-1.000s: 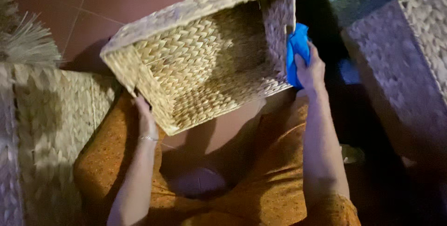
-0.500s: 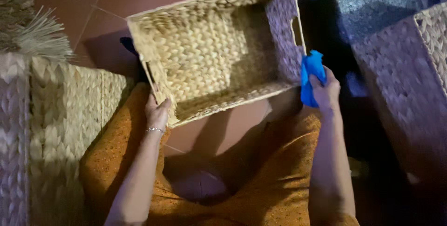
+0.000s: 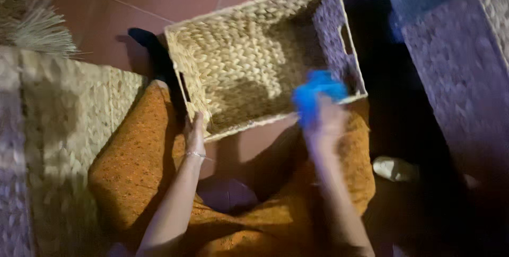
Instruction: The person sits on the floor and wipes a woven water-hyacinth basket with a blue cloth, turning it to clean its sides and lid. They use scissors to trim stray fibers from the weave, then resume wiping and open the basket to wipe its inner surfaces.
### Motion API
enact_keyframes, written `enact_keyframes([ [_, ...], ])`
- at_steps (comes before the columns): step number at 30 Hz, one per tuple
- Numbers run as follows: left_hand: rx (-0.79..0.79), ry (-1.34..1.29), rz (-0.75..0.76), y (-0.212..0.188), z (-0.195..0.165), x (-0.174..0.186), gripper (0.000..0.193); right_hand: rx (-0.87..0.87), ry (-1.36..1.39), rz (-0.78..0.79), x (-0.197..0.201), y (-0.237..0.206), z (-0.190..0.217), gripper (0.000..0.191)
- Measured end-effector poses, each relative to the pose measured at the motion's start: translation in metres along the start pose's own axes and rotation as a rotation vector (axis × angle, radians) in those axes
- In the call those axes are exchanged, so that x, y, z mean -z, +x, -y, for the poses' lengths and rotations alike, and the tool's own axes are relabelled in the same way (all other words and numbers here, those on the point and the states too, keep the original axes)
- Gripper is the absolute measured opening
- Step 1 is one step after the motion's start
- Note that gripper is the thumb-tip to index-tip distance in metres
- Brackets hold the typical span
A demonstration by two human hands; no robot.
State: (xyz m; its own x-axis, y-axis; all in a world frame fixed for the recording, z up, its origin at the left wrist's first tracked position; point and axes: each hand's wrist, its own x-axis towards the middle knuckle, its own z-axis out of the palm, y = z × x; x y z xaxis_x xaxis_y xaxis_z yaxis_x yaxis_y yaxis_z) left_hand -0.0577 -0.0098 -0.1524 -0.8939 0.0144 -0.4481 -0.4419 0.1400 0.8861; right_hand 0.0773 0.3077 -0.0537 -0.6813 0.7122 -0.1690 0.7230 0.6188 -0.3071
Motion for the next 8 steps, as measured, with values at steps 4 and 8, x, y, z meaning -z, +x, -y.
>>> enact_keyframes([
  [4,0.011,-0.086,0.008,0.007,0.012,-0.003,0.075,0.691,0.091,-0.291,-0.026,-0.115,0.091,0.036],
  [8,-0.071,-0.004,0.054,0.004,0.019,0.014,0.084,0.860,0.080,-0.206,-0.025,-0.136,0.105,0.047],
])
